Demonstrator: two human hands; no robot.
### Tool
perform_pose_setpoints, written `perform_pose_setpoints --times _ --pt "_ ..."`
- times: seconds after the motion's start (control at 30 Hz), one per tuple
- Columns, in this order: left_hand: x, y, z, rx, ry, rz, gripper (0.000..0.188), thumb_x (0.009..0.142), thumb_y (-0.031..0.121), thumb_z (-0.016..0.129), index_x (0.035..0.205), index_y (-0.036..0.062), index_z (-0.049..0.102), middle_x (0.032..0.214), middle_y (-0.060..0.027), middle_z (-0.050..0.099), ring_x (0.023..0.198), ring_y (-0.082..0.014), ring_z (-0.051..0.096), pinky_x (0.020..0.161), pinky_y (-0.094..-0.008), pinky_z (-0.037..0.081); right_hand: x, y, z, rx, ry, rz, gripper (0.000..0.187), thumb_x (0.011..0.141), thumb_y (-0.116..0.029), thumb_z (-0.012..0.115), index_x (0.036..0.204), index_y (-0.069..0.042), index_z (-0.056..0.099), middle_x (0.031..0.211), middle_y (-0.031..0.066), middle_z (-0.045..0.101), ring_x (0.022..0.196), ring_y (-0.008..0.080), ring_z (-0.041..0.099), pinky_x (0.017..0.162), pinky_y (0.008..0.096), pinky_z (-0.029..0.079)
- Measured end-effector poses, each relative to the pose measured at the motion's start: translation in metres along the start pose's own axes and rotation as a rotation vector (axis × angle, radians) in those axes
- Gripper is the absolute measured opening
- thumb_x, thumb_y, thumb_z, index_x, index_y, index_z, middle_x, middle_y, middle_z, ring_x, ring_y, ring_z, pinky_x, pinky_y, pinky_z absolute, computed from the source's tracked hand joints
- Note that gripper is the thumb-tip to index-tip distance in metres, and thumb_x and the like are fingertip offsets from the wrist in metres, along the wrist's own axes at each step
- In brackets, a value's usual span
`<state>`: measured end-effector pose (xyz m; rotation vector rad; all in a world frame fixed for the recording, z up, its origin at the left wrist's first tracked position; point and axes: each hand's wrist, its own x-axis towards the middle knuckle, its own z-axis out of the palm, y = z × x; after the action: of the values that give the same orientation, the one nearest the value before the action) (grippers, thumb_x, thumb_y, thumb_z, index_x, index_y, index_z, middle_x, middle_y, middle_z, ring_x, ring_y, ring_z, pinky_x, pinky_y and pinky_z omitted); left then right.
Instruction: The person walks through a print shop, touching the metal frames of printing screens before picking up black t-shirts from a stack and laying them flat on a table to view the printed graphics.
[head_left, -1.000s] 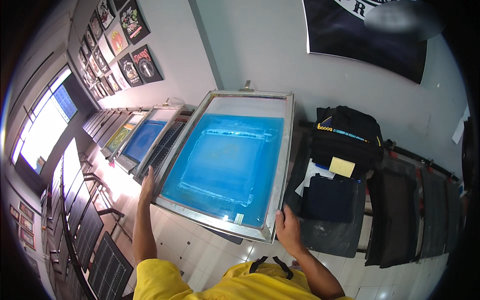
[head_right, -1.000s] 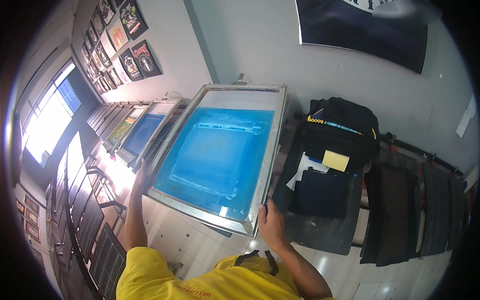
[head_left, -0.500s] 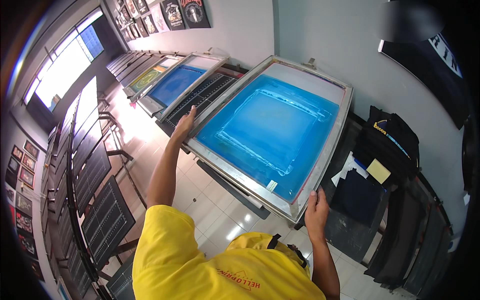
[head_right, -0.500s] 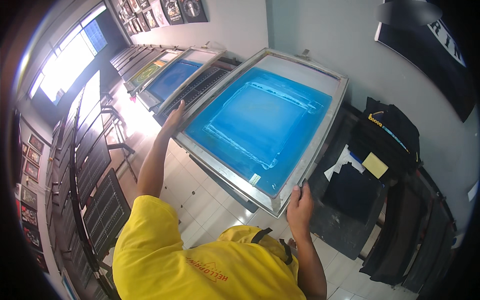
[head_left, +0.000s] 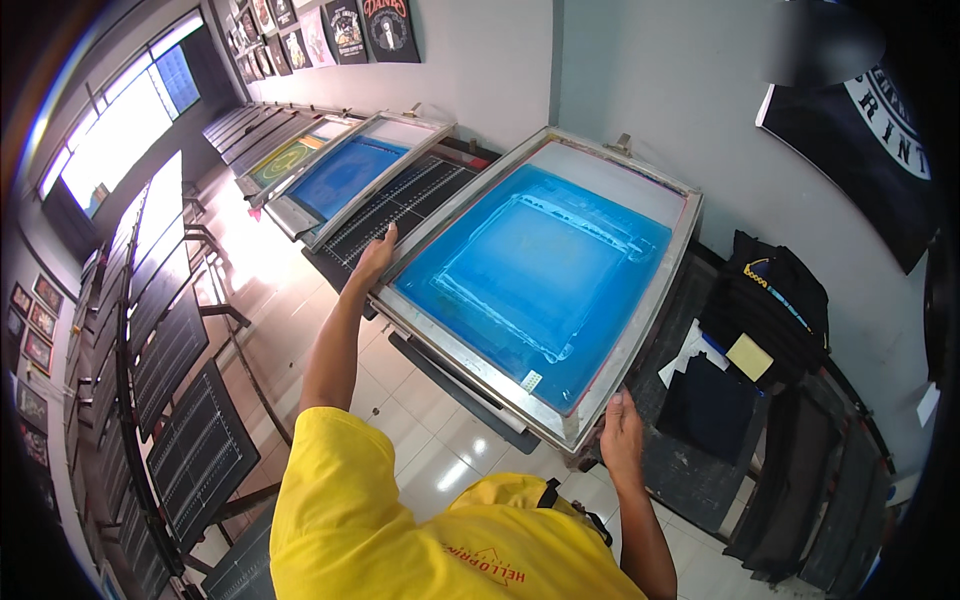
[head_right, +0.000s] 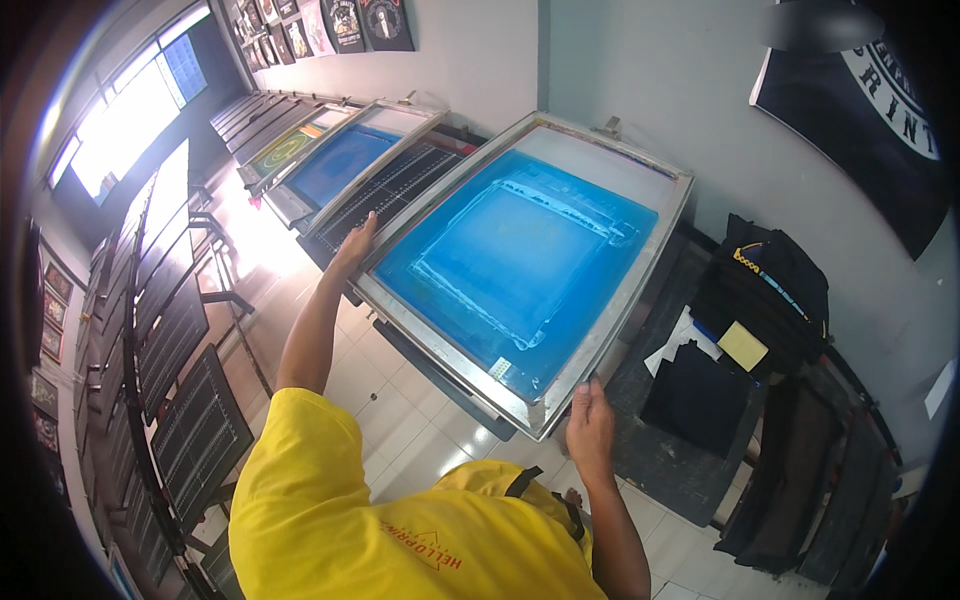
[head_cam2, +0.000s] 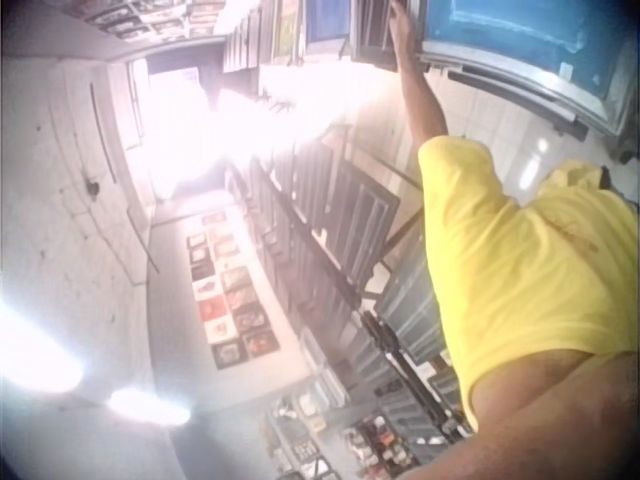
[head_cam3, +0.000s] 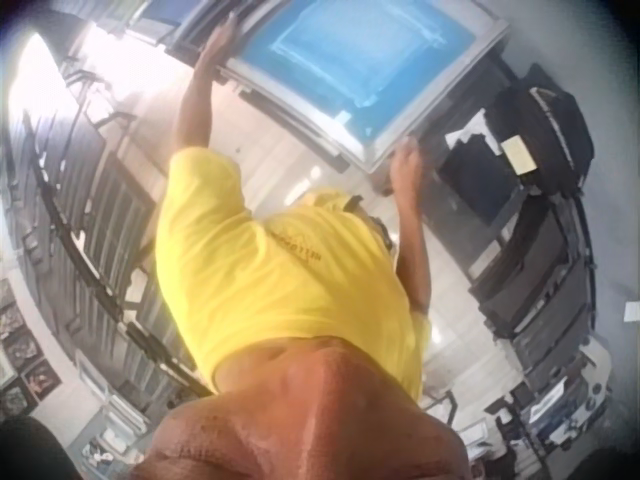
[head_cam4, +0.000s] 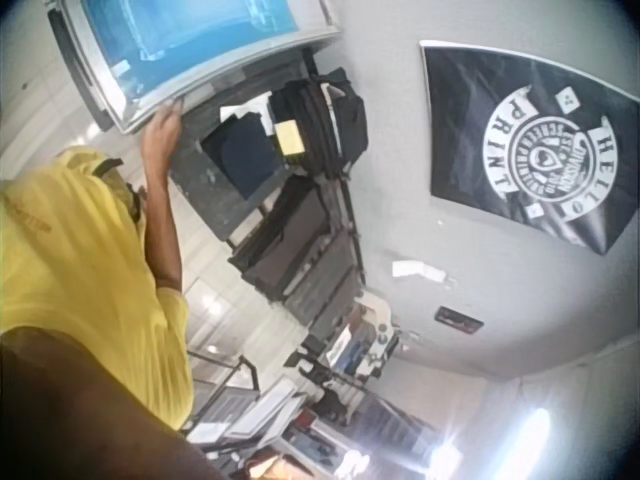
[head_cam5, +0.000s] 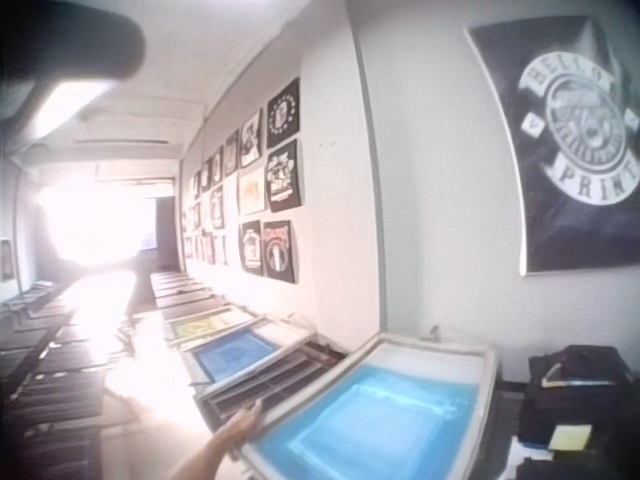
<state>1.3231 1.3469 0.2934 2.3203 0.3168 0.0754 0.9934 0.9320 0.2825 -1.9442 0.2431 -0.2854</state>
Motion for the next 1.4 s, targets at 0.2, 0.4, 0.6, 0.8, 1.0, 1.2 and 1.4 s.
perform_pose_setpoints --times 0.2,0.4,0.6,0.8,1.0,1.2,1.4 --pt "0.006 -0.008 0.007 -0.042 -0.042 0.033 0.097 0.091 0.073 0.026 0.117 -0.0146 0.059 0.126 -0.0350 0.054 0.127 -0.0407 0.049 0.107 -0.0414 0.033 0.002 0.018 0.007 -0.064 0.087 -0.088 0.060 0.104 -0.046 0.036 0.135 0.004 0.049 0.086 0.0083 0.062 0.074 0.0155 0.057 0.066 0.0289 0.046" --pt "0.012 -0.015 0.006 -0.002 -0.080 0.064 0.093 0.094 0.070 0.024 0.116 -0.0133 0.060 0.122 -0.0335 0.058 0.125 -0.0384 0.051 0.107 -0.0409 0.034 0.001 0.030 0.007 0.109 0.019 0.114 0.057 0.104 -0.040 0.037 0.133 0.007 0.049 0.110 0.0233 0.065 0.097 0.0288 0.063 0.087 0.0366 0.048" --pt "0.012 -0.016 0.003 -0.010 -0.113 0.093 0.091 0.096 0.068 0.024 0.115 -0.0139 0.060 0.122 -0.0338 0.058 0.124 -0.0400 0.051 0.106 -0.0413 0.035 0.003 0.024 0.005 0.062 0.050 0.080 0.049 0.105 -0.039 0.037 0.129 0.000 0.055 0.079 0.0009 0.057 0.069 0.0090 0.054 0.060 0.0245 0.044" --pt "0.016 -0.016 -0.001 -0.007 -0.162 0.059 0.087 0.095 0.068 0.027 0.116 -0.0080 0.064 0.120 -0.0313 0.060 0.121 -0.0374 0.054 0.104 -0.0409 0.036 0.001 0.014 0.000 0.197 0.016 0.163 0.053 0.103 -0.039 0.044 0.133 0.004 0.052 0.081 0.0032 0.060 0.071 0.0095 0.056 0.061 0.0248 0.046" --pt "0.017 -0.011 -0.009 0.114 -0.217 0.086 0.084 0.095 0.068 0.031 0.114 -0.0056 0.067 0.117 -0.0287 0.063 0.112 -0.0353 0.060 0.097 -0.0420 0.042 0.000 0.014 -0.002 0.138 0.014 0.111 0.049 0.105 -0.038 0.039 0.128 0.001 0.056 0.088 0.0043 0.062 0.077 0.0099 0.058 0.063 0.0242 0.046" --pt "0.025 -0.028 -0.018 -0.164 -0.202 -0.001 0.077 0.096 0.062 0.036 0.111 -0.0072 0.066 0.100 -0.0206 0.068 0.091 -0.0261 0.064 0.081 -0.0374 0.049 -0.010 0.021 -0.023 0.218 0.129 0.105 0.048 0.105 -0.037 0.038 0.130 0.000 0.054 0.090 0.0065 0.065 0.076 0.0101 0.059 0.063 0.0243 0.046" --pt "-0.003 -0.078 -0.029 -0.523 0.239 0.069 0.048 0.100 0.043 0.049 0.102 -0.0018 0.065 0.093 -0.0139 0.067 0.085 -0.0183 0.063 0.070 -0.0296 0.050 -0.015 0.040 -0.063 1.022 -0.001 0.272 0.060 0.103 -0.048 0.034 0.121 0.003 0.060 0.088 0.0117 0.066 0.072 0.0175 0.060 0.065 0.0305 0.046"
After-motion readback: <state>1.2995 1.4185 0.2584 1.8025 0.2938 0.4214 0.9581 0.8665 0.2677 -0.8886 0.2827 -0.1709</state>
